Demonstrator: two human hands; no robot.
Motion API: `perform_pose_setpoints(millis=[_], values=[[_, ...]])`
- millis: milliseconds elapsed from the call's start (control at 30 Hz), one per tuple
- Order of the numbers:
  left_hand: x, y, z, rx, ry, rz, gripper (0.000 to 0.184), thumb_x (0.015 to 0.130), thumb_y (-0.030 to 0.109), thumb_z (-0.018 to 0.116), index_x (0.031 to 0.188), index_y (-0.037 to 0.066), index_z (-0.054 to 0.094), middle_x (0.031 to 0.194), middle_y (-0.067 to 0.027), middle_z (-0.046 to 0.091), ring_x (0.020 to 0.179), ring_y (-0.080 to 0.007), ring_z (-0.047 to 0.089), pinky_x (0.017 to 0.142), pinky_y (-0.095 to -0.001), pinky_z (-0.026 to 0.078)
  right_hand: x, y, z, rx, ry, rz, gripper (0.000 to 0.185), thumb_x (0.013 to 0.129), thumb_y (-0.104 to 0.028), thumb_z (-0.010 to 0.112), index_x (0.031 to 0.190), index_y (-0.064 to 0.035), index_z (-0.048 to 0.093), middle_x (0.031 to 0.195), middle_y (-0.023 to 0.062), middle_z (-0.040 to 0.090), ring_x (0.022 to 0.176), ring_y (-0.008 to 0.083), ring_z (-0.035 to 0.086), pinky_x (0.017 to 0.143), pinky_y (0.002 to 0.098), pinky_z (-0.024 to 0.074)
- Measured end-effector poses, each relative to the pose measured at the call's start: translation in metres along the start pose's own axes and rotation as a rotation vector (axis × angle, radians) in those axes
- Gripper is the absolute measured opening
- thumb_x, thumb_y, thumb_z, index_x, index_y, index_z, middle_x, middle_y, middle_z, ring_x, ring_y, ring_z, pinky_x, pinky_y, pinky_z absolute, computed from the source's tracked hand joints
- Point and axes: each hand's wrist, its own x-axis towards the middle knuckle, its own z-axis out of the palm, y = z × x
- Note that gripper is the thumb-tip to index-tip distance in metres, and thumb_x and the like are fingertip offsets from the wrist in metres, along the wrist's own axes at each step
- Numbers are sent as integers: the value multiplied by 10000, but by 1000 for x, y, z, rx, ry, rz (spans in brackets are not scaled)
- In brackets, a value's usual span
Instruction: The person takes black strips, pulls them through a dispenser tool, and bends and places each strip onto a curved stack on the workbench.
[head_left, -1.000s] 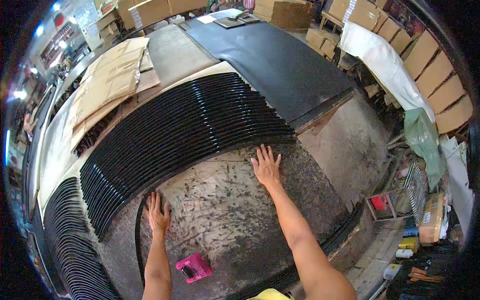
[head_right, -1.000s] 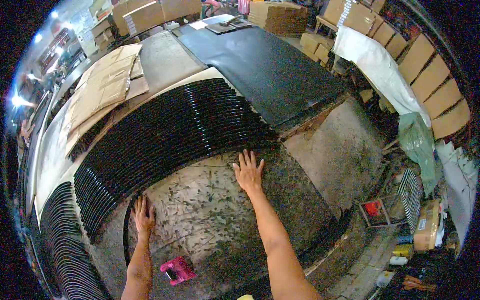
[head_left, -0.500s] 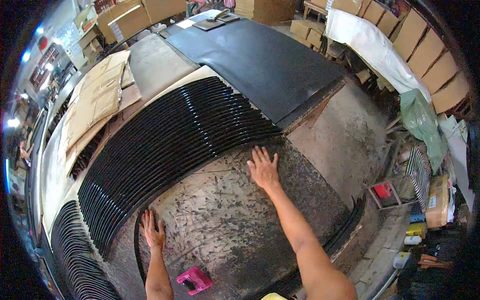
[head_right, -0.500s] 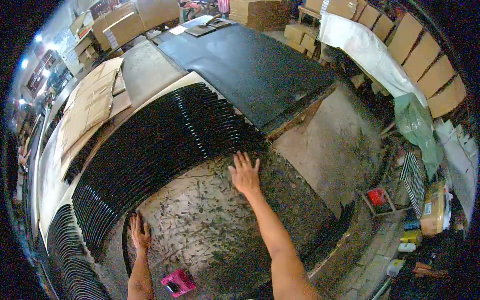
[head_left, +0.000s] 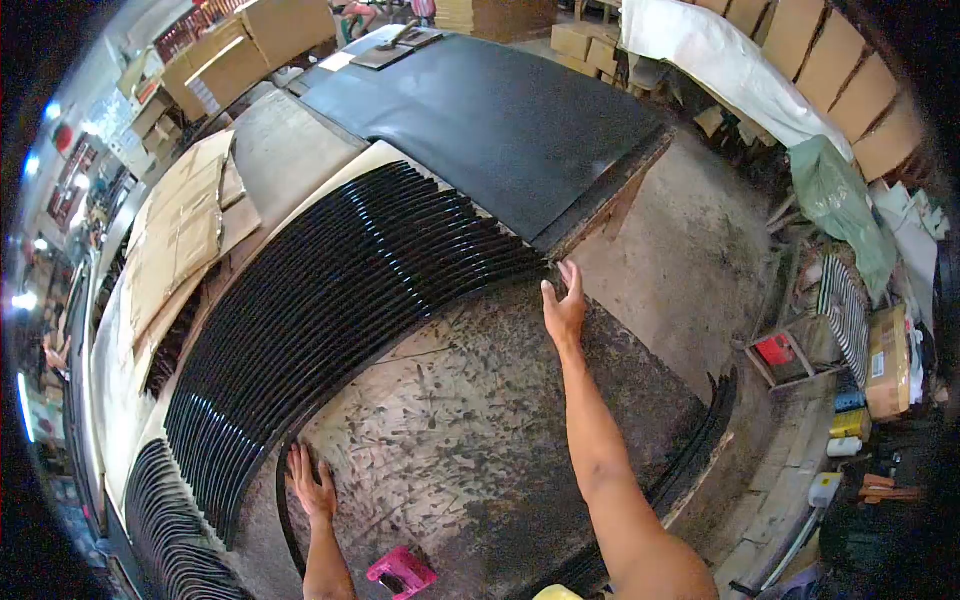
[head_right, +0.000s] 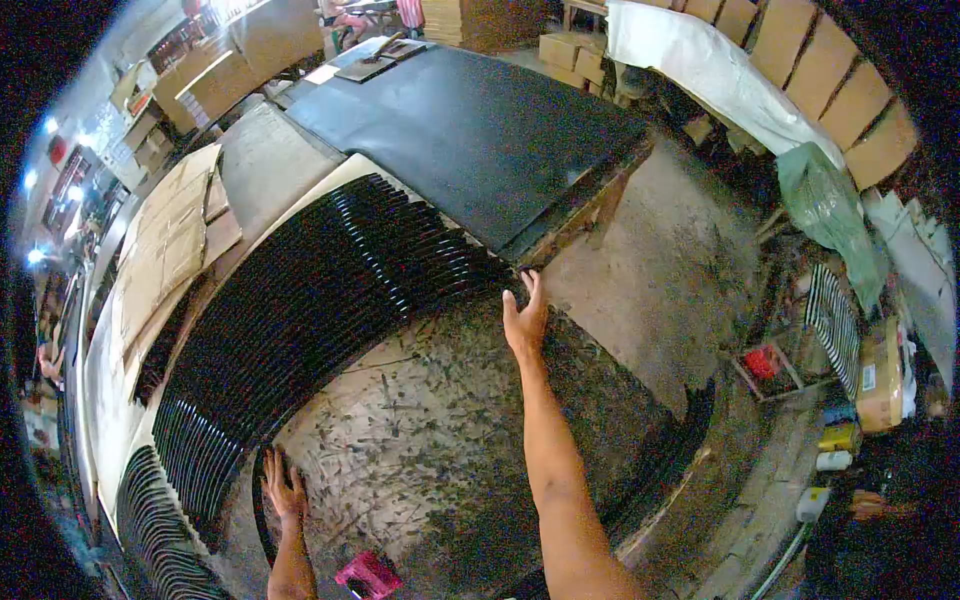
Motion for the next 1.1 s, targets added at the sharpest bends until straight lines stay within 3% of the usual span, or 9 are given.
perform_pose_setpoints(millis=[67,500,600,700,800,900,933,1033,1100], values=[[1,-7,6,22,10,9,578,987,286,563,1519,102,435,1611,-120,358,1485,-351,316,1183,-595,200,2,-5,-2,137,22,-10,662,891,-92,663,1480,-12,370,1460,177,533,1389,322,455,1157,435,329],[1,-4,5,7,-12,-21,574,1007,339,520,1528,119,426,1619,-108,346,1494,-345,298,1200,-578,186,0,2,4,-11,38,-84,683,840,-129,686,1444,-30,383,1367,168,620,1314,374,519,1134,476,347],[1,3,-1,-39,-6,-4,570,1005,342,525,1520,110,439,1611,-112,359,1488,-354,308,1197,-579,190,-2,-1,5,-77,12,34,654,853,-142,684,1428,-18,398,1380,164,611,1330,380,499,1141,475,334],[1,0,1,-37,15,9,570,1004,346,532,1513,105,448,1604,-114,372,1482,-362,317,1195,-579,194,-6,1,11,-257,27,22,672,900,-246,673,1452,5,384,1402,165,594,1351,376,477,1156,510,298],[1,-6,6,-26,3,-14,573,1002,345,536,1515,106,445,1603,-115,374,1482,-365,316,1195,-579,193,-28,-13,4,-825,-19,-186,674,1013,-405,534,1505,17,349,1460,214,511,1381,397,445,1182,566,240],[1,-9,8,4,9,-9,570,1001,337,539,1513,106,447,1602,-118,374,1481,-363,317,1194,-580,196,-23,-27,-17,-872,-203,-192,726,1020,-499,479,1515,16,346,1430,213,542,1375,384,459,1180,609,212],[0,-10,8,5,18,2,569,1000,334,538,1513,105,446,1603,-118,372,1481,-362,317,1194,-580,197,-13,-33,-24,-835,-167,-173,673,983,-409,575,1485,1,395,1398,150,596,1351,357,486,1163,601,219],[-1,-15,14,-11,28,24,567,1000,324,537,1513,100,444,1605,-117,369,1482,-360,315,1192,-581,201,18,-20,-32,-264,-139,4,632,975,-315,593,1493,-22,381,1404,137,598,1348,361,489,1173,558,232],[0,-24,18,-25,27,28,568,999,317,538,1513,95,442,1605,-116,368,1482,-360,315,1191,-582,205,25,-12,-22,11,-81,45,648,910,-159,601,1496,-32,356,1424,131,586,1345,371,491,1159,478,302]])
